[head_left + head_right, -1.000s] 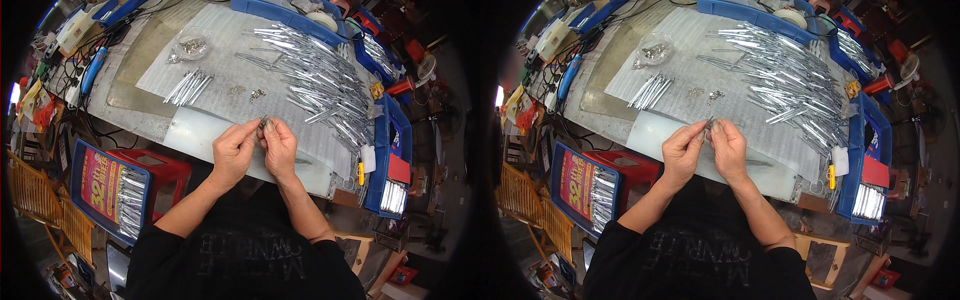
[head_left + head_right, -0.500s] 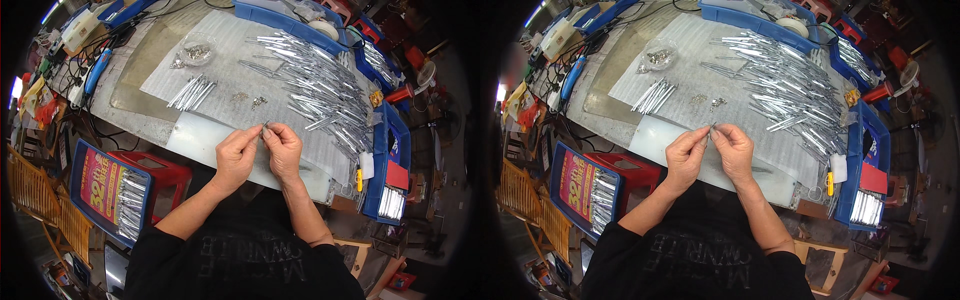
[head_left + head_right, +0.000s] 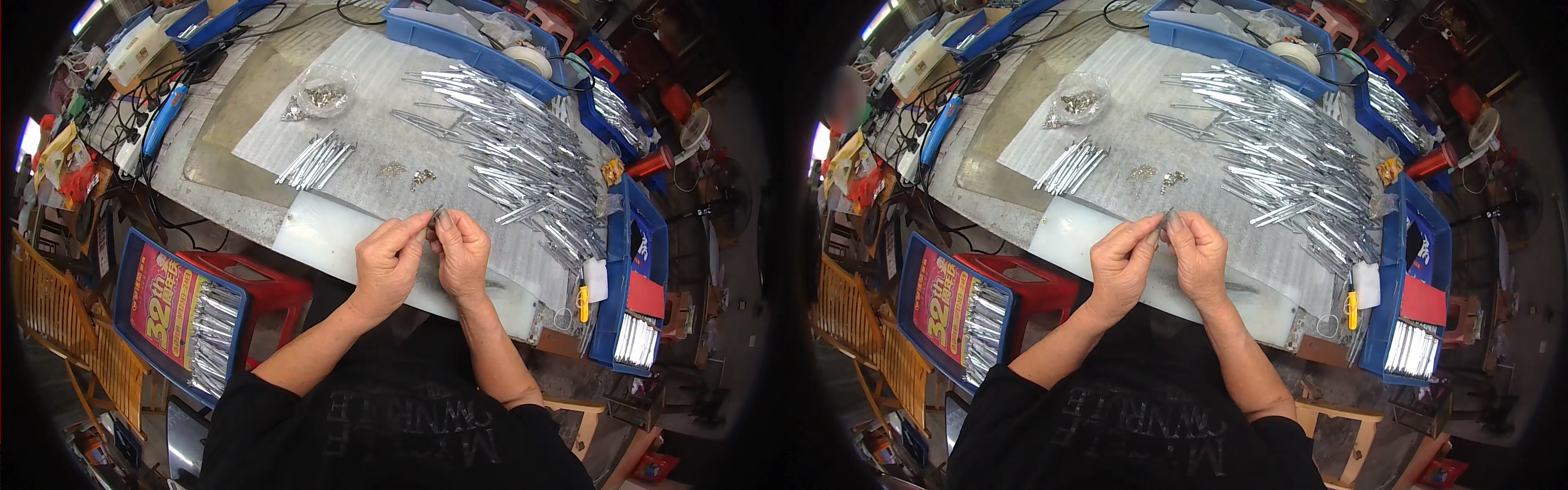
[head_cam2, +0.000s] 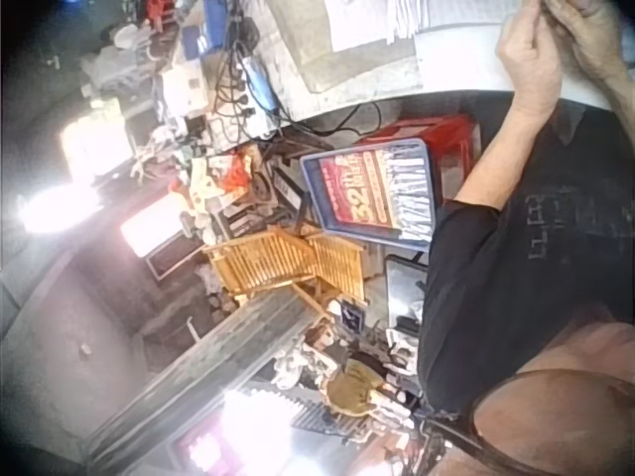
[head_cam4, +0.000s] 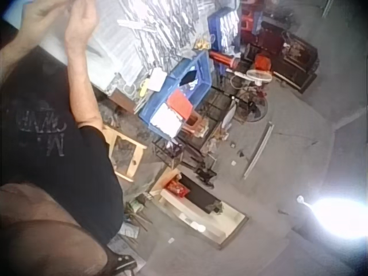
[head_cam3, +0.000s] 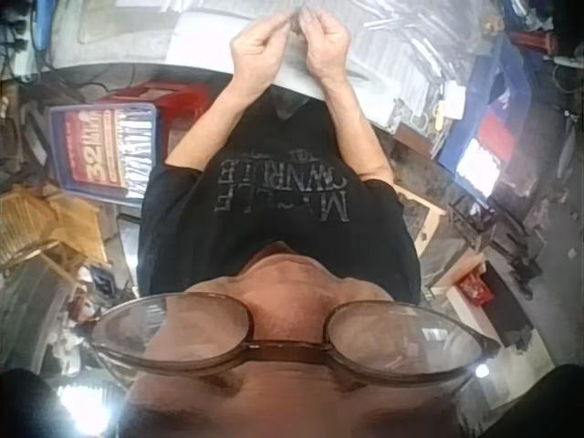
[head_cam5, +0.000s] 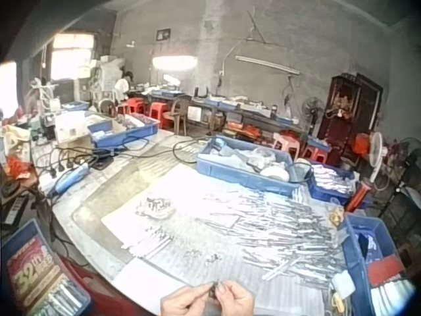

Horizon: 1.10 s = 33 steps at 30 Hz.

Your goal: The person assembles metal components by attaching small metal fasteners onto pointed metal strips by hand and sliding the pieces across a work board.

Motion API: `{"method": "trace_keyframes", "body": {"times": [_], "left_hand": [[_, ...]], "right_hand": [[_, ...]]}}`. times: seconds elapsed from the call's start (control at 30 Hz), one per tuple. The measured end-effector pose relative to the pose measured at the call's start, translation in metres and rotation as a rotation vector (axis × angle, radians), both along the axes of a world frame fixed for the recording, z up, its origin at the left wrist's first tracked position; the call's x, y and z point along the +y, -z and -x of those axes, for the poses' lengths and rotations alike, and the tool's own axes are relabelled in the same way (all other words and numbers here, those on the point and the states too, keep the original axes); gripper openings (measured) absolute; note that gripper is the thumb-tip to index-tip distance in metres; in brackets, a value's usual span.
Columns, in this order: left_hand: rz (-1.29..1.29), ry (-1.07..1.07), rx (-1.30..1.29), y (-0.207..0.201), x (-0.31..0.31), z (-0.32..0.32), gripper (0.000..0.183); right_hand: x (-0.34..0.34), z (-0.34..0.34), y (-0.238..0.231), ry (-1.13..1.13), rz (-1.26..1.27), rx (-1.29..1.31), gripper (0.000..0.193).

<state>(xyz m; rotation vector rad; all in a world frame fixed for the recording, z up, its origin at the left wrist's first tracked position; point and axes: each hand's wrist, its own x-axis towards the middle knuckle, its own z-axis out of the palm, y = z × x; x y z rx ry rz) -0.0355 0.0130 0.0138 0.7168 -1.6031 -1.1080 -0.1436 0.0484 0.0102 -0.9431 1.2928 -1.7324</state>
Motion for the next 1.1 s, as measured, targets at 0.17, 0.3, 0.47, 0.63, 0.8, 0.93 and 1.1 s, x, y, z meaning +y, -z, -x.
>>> {"method": "trace_keyframes", "body": {"times": [0.17,0.3,0.47,0.63,0.8,0.93,1.1], "left_hand": [[0.001,-0.01,-0.001,-0.0014,0.0013,0.0012,0.019],[0.007,-0.011,-0.009,-0.0017,0.0015,0.001,0.019],[-0.042,0.008,0.031,-0.0006,0.0016,0.002,0.02],[-0.054,0.0,0.044,0.0001,0.0023,0.0043,0.02],[-0.04,0.0,0.038,0.0002,0.0022,0.0041,0.02],[-0.048,0.004,0.051,0.0,0.0028,0.0046,0.02],[-0.094,0.034,0.109,0.0025,0.0041,0.0044,0.02]], "right_hand": [[0.0012,-0.0016,-0.0024,0.006,-0.023,-0.008,0.025],[0.0008,-0.0028,-0.0033,0.028,0.008,0.075,0.023],[-0.0014,-0.0022,-0.0025,0.056,0.026,0.089,0.017],[-0.0028,-0.0049,-0.0033,0.094,0.058,0.043,0.017],[-0.0018,-0.0022,-0.0045,0.07,-0.04,0.043,0.02],[-0.0013,-0.0049,-0.0064,0.061,-0.031,0.002,0.022],[-0.0019,0.0018,-0.002,0.105,0.013,0.256,0.022]]}}
